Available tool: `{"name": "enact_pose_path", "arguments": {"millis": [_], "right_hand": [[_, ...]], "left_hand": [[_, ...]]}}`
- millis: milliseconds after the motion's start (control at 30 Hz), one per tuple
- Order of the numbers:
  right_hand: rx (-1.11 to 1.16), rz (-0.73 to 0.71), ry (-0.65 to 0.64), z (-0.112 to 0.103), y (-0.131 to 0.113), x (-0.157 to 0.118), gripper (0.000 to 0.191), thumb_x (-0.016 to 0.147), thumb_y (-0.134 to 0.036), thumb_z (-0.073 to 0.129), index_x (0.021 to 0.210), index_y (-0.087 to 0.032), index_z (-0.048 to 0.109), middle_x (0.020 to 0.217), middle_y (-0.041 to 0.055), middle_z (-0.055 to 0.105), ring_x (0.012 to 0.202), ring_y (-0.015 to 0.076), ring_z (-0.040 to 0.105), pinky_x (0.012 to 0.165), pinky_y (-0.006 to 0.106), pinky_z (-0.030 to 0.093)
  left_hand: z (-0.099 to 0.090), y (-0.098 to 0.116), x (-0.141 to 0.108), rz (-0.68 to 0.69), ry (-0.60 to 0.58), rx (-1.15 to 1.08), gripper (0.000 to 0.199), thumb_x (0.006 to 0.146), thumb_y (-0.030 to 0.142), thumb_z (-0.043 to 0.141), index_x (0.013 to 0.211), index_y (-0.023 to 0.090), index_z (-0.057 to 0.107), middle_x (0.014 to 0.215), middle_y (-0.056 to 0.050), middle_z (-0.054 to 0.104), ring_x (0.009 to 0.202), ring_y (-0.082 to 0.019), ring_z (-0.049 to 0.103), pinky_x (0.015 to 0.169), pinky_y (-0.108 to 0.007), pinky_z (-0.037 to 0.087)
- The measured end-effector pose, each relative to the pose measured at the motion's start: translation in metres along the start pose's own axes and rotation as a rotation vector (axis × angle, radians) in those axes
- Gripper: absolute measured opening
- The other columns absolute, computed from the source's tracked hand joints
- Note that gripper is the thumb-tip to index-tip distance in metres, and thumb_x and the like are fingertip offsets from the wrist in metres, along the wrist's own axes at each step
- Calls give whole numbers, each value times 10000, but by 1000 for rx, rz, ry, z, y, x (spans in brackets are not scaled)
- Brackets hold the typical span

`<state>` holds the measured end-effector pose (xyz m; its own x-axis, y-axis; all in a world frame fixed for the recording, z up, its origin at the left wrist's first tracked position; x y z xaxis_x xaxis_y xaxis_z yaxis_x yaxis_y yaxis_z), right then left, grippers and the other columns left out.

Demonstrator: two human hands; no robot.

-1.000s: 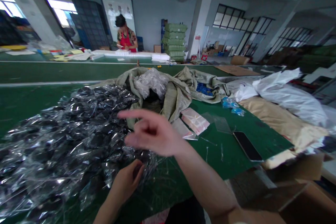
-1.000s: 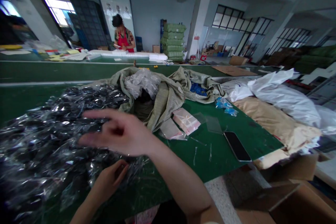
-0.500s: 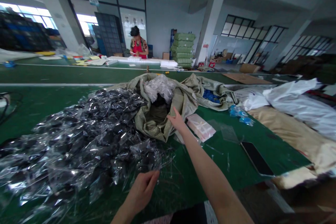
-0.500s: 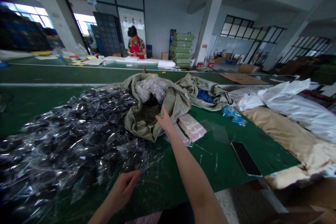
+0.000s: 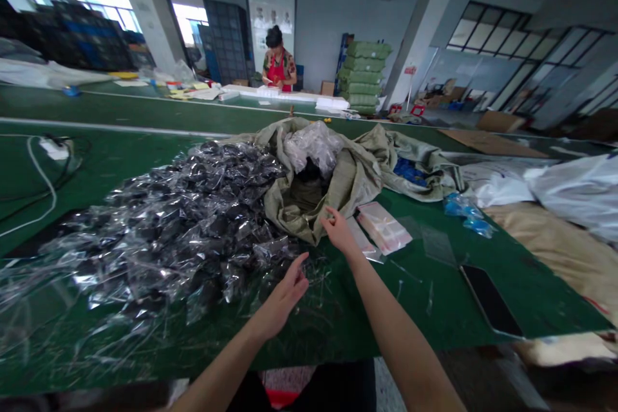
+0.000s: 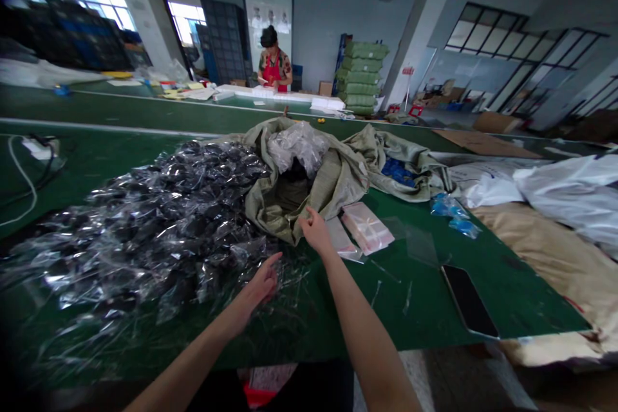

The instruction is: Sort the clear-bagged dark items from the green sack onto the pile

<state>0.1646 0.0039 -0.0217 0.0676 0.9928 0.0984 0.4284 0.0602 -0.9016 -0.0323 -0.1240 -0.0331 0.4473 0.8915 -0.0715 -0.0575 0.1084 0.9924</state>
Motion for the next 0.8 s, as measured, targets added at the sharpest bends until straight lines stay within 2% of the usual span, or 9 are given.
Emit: {"name": "enact_pose_path", "arguments": {"millis": [133, 233, 300, 367, 433, 500, 567, 667, 800], "right_hand": [[-55, -29, 20, -11, -18, 20, 601, 852, -341, 552, 1384, -79, 455, 520, -85, 469, 490, 133, 434, 546, 258, 370], [-168, -49, 42, -18, -32, 39, 666, 872, -345, 550, 1448, -64, 369, 581, -46, 564, 590, 167, 556, 653, 284, 451], [-314, -32, 37, -23, -39, 51, 628, 890, -360, 534, 1424, -54, 407, 746, 41, 671, 751, 201, 636, 758, 306, 478], [-443, -3, 29, -27, -42, 60, 546, 902, -344, 517, 1359, -47, 491, 937, 125, 706, 918, 234, 656, 852, 320, 471], [-499, 11, 5, -30, -43, 65, 448, 884, -303, 543, 1256, -58, 588, 1013, 153, 708, 989, 254, 653, 888, 318, 461], [-519, 4, -40, -32, -42, 64, 353, 848, -277, 598, 1131, -79, 668, 991, 145, 722, 976, 260, 663, 870, 303, 467], [-539, -18, -65, -33, -41, 61, 323, 829, -278, 631, 1090, -98, 691, 1014, 140, 725, 981, 257, 664, 859, 292, 469], [-551, -56, -32, -35, -37, 52, 401, 866, -279, 590, 1224, -102, 633, 1075, 139, 713, 997, 233, 656, 877, 289, 460], [-543, -70, 18, -39, -21, 36, 411, 862, -250, 592, 1243, -102, 627, 966, 105, 724, 922, 203, 657, 856, 282, 462]], "left_hand": [[17, 1, -15, 54, -36, 127, 762, 930, 568, 445, 1560, 215, 200, 1201, -106, 566, 1071, -245, 537, 995, -408, 394], [24, -4, -24, 100, -155, 133, 743, 964, 547, 372, 1574, 223, 97, 1484, -132, 430, 1334, -280, 420, 1143, -445, 264], [27, -9, -28, 103, -262, 118, 675, 992, 525, 275, 1570, 236, 81, 1568, -107, 344, 1420, -256, 344, 1187, -447, 205], [30, -11, -33, 65, -328, 142, 613, 1005, 508, 220, 1553, 233, 217, 1546, -93, 390, 1419, -236, 366, 1196, -444, 207], [35, -10, -36, 9, -362, 219, 553, 1002, 486, 289, 1449, 214, 469, 1419, -99, 554, 1320, -241, 499, 1148, -430, 318], [39, -9, -39, -61, -418, 286, 444, 984, 410, 390, 1253, 176, 656, 1184, -103, 708, 1088, -232, 658, 984, -384, 487], [42, -8, -43, -93, -511, 334, 336, 947, 285, 445, 1087, 160, 724, 1004, -81, 758, 911, -204, 710, 836, -325, 548], [37, -8, -50, -25, -623, 456, 351, 844, 138, 506, 1110, 213, 722, 1213, -65, 702, 1115, -223, 657, 960, -348, 509], [23, -3, -61, 22, -791, 557, 686, 791, 157, 612, 1445, 306, 467, 1546, -44, 378, 1393, -267, 416, 1148, -430, 340]]}}
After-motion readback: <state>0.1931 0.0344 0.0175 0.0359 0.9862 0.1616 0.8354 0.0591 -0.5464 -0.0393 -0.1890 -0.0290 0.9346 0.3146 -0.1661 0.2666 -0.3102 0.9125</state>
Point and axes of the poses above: each hand's wrist, its own x-axis towards the middle knuckle, its own z-axis out of the palm, y = z × x, the point moved 1 cm from there along x, towards the middle knuckle
